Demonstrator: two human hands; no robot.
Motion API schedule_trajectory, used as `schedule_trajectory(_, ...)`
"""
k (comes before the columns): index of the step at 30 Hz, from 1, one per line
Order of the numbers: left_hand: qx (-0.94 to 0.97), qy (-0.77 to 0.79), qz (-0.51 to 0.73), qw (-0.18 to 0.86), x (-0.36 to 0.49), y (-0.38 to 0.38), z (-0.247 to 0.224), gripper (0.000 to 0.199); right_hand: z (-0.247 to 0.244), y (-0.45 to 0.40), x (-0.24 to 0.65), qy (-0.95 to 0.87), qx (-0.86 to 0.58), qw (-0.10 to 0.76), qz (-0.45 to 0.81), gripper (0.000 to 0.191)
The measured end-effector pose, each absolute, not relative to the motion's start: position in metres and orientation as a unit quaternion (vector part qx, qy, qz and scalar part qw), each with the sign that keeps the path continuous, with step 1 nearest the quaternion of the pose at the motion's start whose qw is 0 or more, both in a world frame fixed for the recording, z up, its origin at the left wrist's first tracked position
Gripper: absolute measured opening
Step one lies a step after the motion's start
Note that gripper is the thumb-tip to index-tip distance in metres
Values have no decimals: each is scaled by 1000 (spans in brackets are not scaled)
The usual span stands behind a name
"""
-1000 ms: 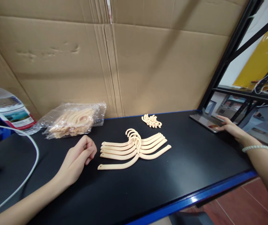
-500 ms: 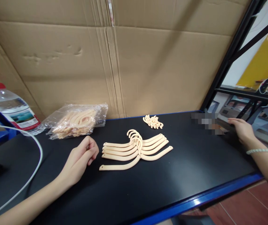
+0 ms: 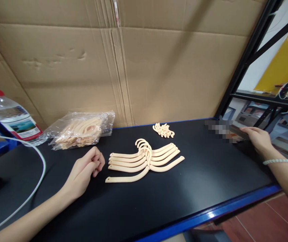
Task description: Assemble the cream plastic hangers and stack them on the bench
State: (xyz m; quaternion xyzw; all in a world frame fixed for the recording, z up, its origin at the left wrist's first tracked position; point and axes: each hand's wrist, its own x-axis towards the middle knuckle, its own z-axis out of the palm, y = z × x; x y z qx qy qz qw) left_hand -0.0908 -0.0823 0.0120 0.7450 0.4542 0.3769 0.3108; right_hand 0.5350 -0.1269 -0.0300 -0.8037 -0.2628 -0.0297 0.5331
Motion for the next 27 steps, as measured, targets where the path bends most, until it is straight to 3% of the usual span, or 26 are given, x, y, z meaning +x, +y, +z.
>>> schedule_trajectory(27, 742, 467, 366, 313, -93, -81, 10, 13, -20, -131, 516, -287, -801, 525, -26, 21)
